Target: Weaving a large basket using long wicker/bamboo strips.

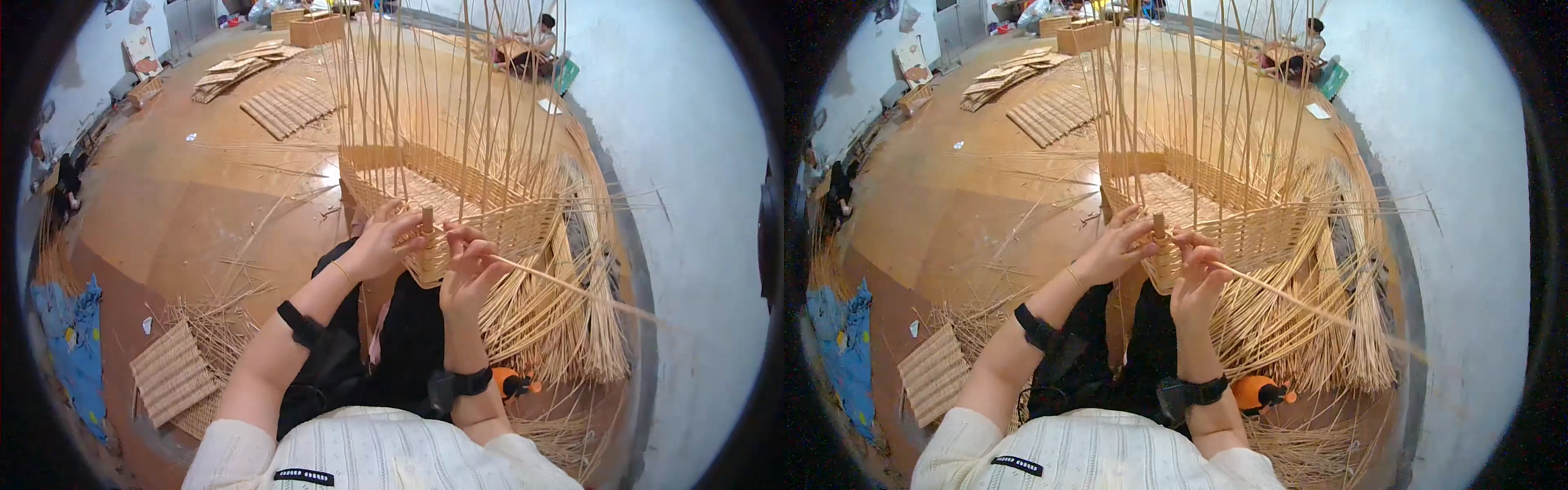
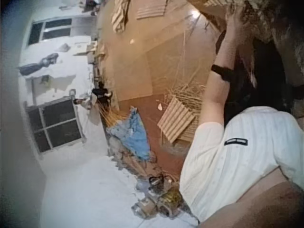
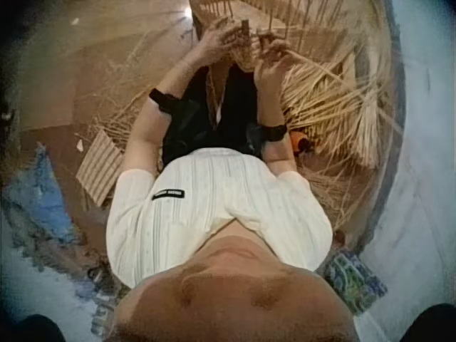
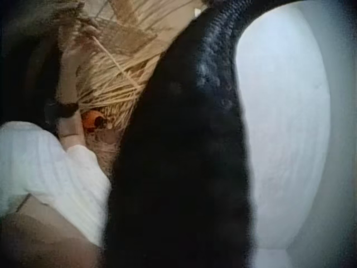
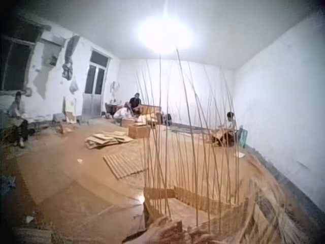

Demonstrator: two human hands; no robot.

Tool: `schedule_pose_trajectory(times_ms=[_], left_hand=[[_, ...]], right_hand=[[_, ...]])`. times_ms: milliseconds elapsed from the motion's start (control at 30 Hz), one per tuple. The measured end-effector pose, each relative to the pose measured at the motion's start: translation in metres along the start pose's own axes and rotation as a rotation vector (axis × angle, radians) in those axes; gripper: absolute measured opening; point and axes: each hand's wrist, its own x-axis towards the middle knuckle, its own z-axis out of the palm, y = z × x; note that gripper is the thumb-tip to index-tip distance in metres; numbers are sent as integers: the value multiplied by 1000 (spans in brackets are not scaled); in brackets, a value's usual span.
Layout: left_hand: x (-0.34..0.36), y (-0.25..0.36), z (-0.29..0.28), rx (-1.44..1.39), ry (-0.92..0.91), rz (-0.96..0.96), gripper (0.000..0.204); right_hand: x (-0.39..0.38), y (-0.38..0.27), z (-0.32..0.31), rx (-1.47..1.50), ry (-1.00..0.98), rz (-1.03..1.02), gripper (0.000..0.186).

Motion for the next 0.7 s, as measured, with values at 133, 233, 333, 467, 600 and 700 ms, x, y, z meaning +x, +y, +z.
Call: schedule_pose_trajectory(times_ms=[133,233,333,467,600,700], left_hand=[[10,-15,20,-77,52,29,47],[13,-24,32,-130,146,133,44],[8,-53,55,-189,257,205,42],[-7,-23,60,-719,236,-48,47],[-20,0,40,-1062,521,-210,39],[-16,-22,29,-1327,384,-505,28]], right_hand=[[6,11,-8,30,-136,-81,47],[-12,21,12,-758,-52,80,38],[-1,35,42,-1361,-448,-194,24],[0,52,20,-1462,-402,-179,37],[18,46,42,-1410,-265,-6,22],[15,42,23,-869,53,377,22]])
